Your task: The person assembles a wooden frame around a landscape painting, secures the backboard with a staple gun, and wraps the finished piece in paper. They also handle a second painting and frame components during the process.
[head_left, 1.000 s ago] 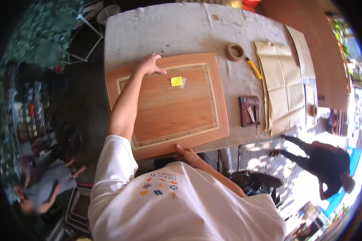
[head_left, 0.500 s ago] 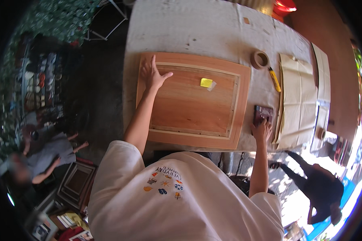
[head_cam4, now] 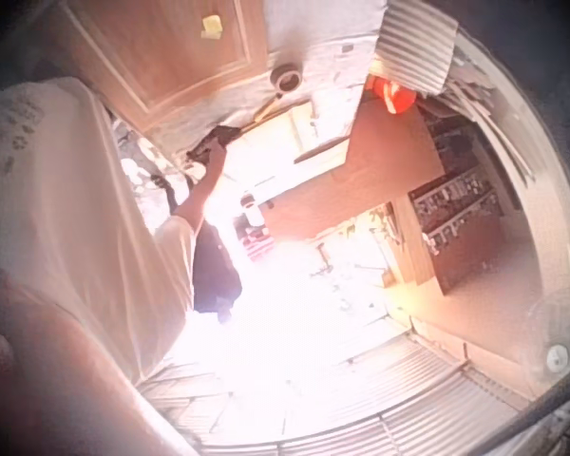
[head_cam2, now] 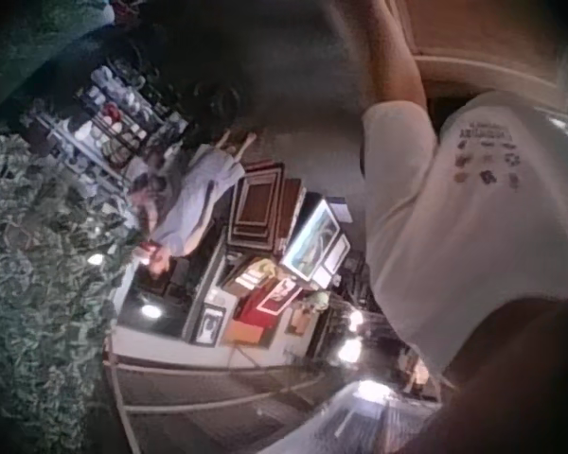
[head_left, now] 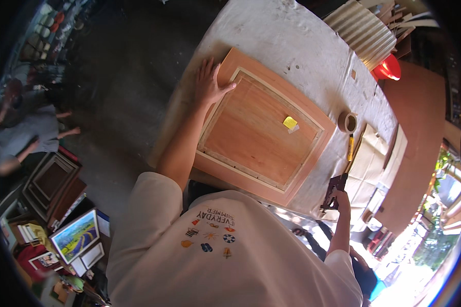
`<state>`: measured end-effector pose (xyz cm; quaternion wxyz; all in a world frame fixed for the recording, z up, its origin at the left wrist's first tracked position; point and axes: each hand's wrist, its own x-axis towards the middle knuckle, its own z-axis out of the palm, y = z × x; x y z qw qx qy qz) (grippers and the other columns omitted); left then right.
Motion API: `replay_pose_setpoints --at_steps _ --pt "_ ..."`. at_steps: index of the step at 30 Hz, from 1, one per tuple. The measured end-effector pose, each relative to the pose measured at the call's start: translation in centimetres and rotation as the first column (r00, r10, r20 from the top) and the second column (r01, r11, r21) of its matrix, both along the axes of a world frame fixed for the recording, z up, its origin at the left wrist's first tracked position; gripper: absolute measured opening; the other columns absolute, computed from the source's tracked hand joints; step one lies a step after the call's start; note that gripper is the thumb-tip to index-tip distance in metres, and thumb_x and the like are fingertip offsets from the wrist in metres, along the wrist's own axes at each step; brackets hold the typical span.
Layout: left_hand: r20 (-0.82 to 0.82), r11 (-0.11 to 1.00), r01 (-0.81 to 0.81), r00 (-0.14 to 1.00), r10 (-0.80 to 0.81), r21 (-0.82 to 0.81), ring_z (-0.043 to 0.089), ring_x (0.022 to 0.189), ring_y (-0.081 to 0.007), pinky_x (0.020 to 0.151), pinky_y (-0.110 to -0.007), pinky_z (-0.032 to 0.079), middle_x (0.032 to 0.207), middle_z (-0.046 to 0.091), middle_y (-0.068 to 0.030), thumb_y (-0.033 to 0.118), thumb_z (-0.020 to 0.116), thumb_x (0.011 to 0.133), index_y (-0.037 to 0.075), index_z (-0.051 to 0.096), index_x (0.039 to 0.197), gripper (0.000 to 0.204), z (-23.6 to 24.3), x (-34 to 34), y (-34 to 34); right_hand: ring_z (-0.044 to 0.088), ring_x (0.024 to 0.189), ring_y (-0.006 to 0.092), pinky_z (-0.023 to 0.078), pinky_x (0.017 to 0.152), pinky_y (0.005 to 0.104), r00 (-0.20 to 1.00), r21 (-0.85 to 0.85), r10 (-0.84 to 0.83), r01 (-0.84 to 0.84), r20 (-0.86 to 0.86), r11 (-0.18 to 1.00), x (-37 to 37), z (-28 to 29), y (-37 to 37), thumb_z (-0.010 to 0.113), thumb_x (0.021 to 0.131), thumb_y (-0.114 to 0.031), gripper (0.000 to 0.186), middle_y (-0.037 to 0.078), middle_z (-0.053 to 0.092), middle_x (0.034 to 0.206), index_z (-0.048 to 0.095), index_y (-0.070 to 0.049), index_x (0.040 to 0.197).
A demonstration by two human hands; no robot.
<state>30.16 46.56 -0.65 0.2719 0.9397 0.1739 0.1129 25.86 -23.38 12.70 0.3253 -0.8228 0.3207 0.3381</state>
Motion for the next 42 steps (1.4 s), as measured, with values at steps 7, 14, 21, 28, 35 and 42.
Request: replay_pose_setpoints --at_steps 7,14,21,28,35,42 --pt "0.04 0.992 -0.101 0.994 0.104 -0.08 0.019 0.149 -0.0333 0.122 -0.05 0.015 0.158 0.028 -0.0169 0.06 0.074 0.075 0.005 0.047 0.142 0.091 0.9 -1.5 0.9 0.064 0.092 0.0168 0.049 0.082 0.0301 0.903 0.329 0.428 -0.418 0.047 0.846 10.9 9.8 24.2 0.055 0.075 -0.005 0.044 0.005 0.063 0.096 0.055 -0.002 0.119" --pt "0.042 0.983 -0.092 0.994 0.1 -0.16 0.02 0.15 -0.0311 0.122 -0.049 0.016 0.158 0.029 -0.0147 0.055 0.076 0.076 0.009 0.048 0.142 0.086 1.2 -0.8 0.5 0.058 0.065 0.0109 0.048 0.063 0.028 0.635 0.206 0.753 -0.771 0.174 0.603 16.9 3.5 44.9 0.067 0.088 -0.014 0.022 0.001 0.064 0.075 0.066 0.002 0.103" --pt "0.046 0.971 -0.118 0.99 0.13 -0.208 0.021 0.149 -0.0309 0.121 -0.05 0.018 0.158 0.03 -0.0134 0.052 0.076 0.076 0.008 0.048 0.141 0.083 1.5 -1.4 1.0 0.061 0.059 0.015 0.049 0.059 0.0329 0.341 -0.06 0.94 -0.938 0.02 0.342 16.6 3.2 54.6 0.066 0.088 -0.027 0.026 0.007 0.065 0.066 0.066 0.0 0.086" --pt "0.041 0.968 -0.123 0.99 0.135 -0.22 0.023 0.149 -0.03 0.121 -0.048 0.018 0.157 0.033 -0.0087 0.05 0.078 0.076 0.009 0.048 0.142 0.083 1.7 -1.4 0.9 0.065 0.059 0.0184 0.051 0.06 0.0345 0.207 -0.138 0.97 -0.972 -0.127 0.189 17.6 3.6 56.8 0.066 0.087 -0.031 0.03 0.007 0.066 0.066 0.067 -0.002 0.079" --pt "0.051 0.958 -0.122 0.989 0.139 -0.261 0.024 0.148 -0.0293 0.122 -0.047 0.017 0.155 0.04 -0.0052 0.048 0.079 0.075 0.01 0.047 0.143 0.085 1.6 -1.3 0.9 0.067 0.065 0.02 0.053 0.066 0.0354 0.162 -0.177 0.961 -0.976 -0.223 0.123 18.2 3.7 57.3 0.066 0.086 -0.031 0.03 0.009 0.069 0.07 0.069 -0.001 0.09" --pt "0.043 0.967 -0.119 0.99 0.132 -0.225 0.024 0.148 -0.032 0.121 -0.05 0.017 0.155 0.039 -0.0052 0.049 0.078 0.075 0.009 0.046 0.144 0.086 1.3 -1.3 0.8 0.067 0.065 0.0207 0.053 0.066 0.0355 0.112 -0.15 0.964 -0.986 -0.241 0.077 18.3 4.2 58.7 0.066 0.085 -0.032 0.03 0.009 0.068 0.069 0.068 -0.002 0.087"
